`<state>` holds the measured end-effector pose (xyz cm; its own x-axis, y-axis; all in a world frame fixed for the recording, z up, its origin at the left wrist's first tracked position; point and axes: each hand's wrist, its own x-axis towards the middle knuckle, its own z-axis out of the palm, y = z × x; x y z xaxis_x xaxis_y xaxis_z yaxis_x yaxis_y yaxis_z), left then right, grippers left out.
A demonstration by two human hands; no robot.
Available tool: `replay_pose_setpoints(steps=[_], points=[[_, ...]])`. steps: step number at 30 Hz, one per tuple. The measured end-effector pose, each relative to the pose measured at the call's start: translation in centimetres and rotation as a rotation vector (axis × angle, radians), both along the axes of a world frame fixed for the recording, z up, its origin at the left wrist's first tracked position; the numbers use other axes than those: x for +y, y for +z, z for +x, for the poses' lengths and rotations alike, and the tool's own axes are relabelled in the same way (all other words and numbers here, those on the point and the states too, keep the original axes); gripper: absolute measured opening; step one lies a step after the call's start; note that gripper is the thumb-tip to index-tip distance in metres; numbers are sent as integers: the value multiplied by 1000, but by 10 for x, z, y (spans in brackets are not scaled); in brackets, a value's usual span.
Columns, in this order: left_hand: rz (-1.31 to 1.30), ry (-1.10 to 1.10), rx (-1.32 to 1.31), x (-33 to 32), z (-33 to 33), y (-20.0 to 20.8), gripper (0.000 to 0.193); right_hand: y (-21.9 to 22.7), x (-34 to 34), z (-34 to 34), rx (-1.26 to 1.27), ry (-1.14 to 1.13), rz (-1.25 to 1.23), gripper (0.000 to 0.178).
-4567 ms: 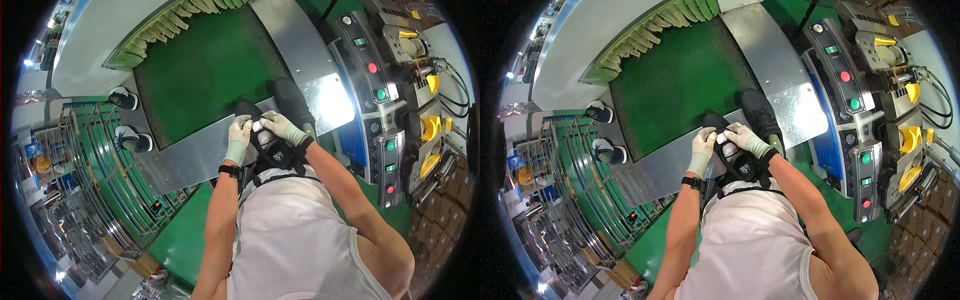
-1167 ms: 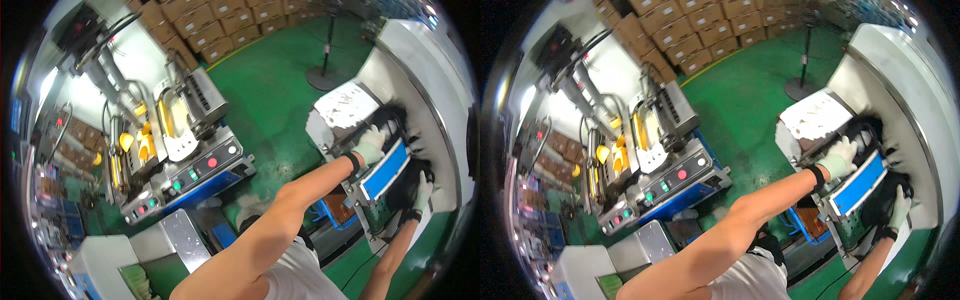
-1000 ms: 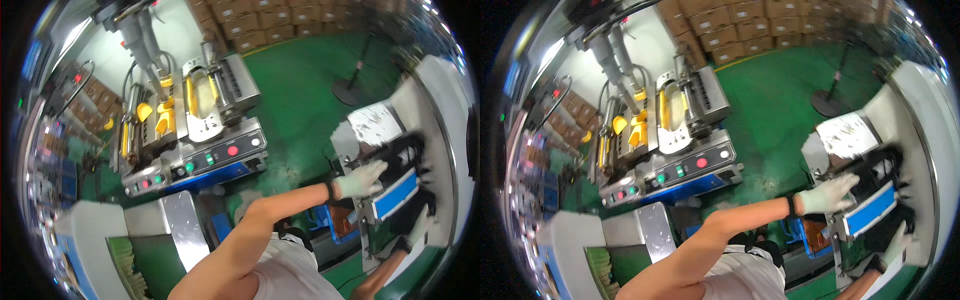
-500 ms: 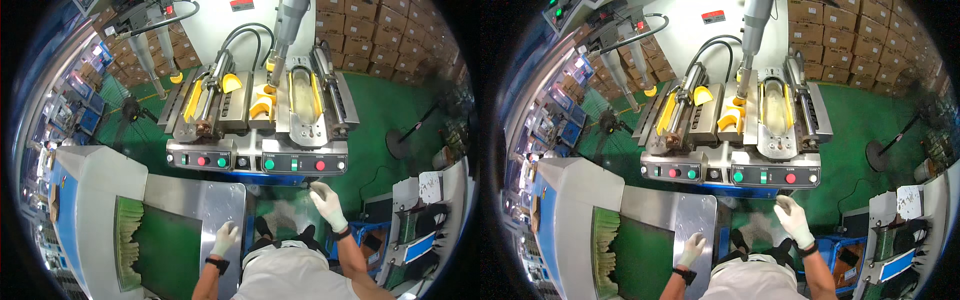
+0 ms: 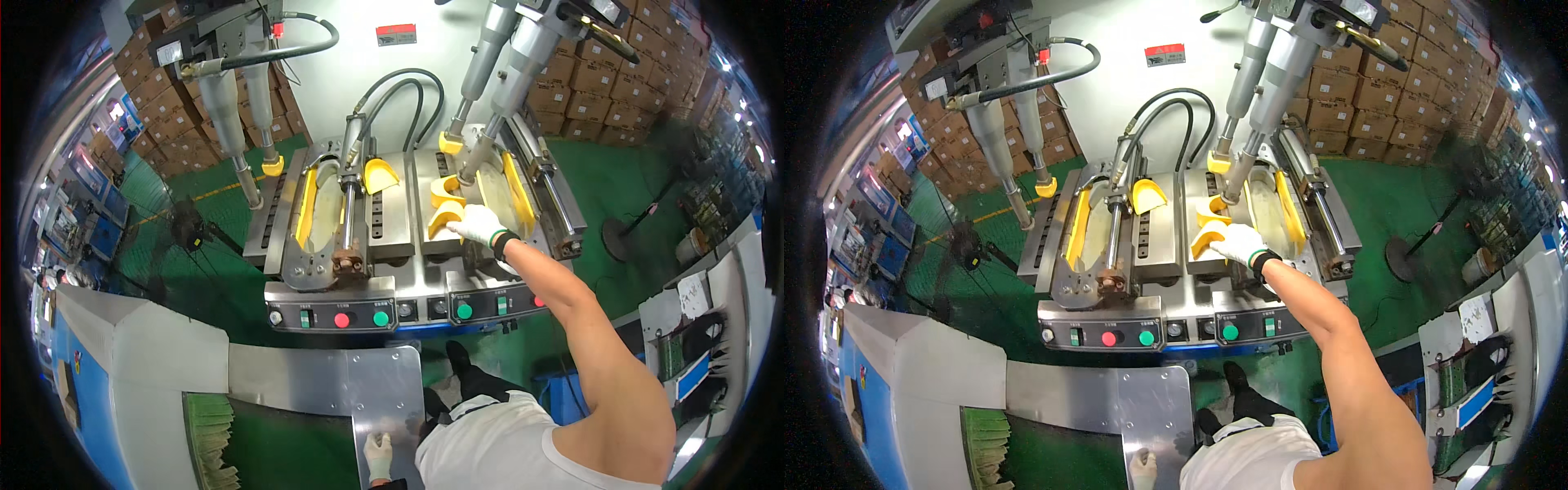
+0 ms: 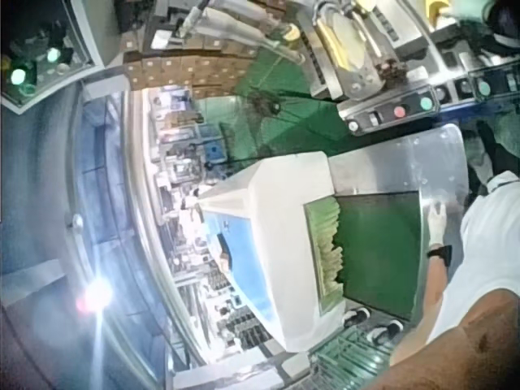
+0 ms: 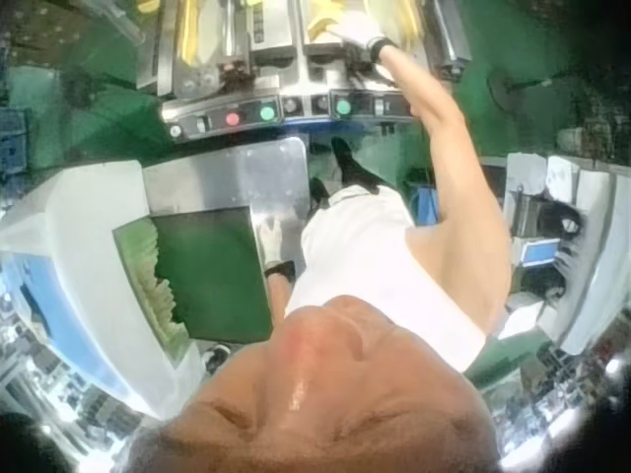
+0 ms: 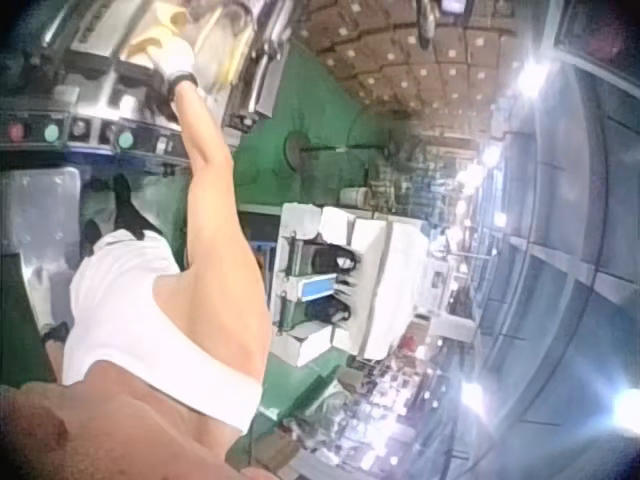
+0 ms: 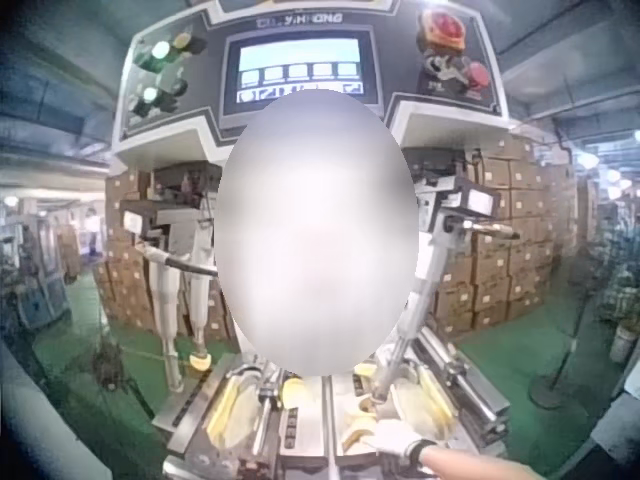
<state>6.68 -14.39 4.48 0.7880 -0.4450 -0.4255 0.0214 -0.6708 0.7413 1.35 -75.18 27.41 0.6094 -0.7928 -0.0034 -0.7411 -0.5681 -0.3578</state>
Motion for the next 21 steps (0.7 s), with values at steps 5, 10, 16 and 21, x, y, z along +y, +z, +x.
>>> replay_pose_setpoints(steps=[5,10,16,21], points=[[-69,-7,-87,-22,3,3,34,-38,-44,-12,-6,25,-24,35],[149,5,74,-15,-18,-5,53,45,-43,-70,-110,-67,-121,28],[247,-241,138,-96,1,25,51,-56,-198,-77,122,-231,-221,20],[313,-284,-33,-169,10,127,55,-113,-260,-45,127,-522,9,25]])
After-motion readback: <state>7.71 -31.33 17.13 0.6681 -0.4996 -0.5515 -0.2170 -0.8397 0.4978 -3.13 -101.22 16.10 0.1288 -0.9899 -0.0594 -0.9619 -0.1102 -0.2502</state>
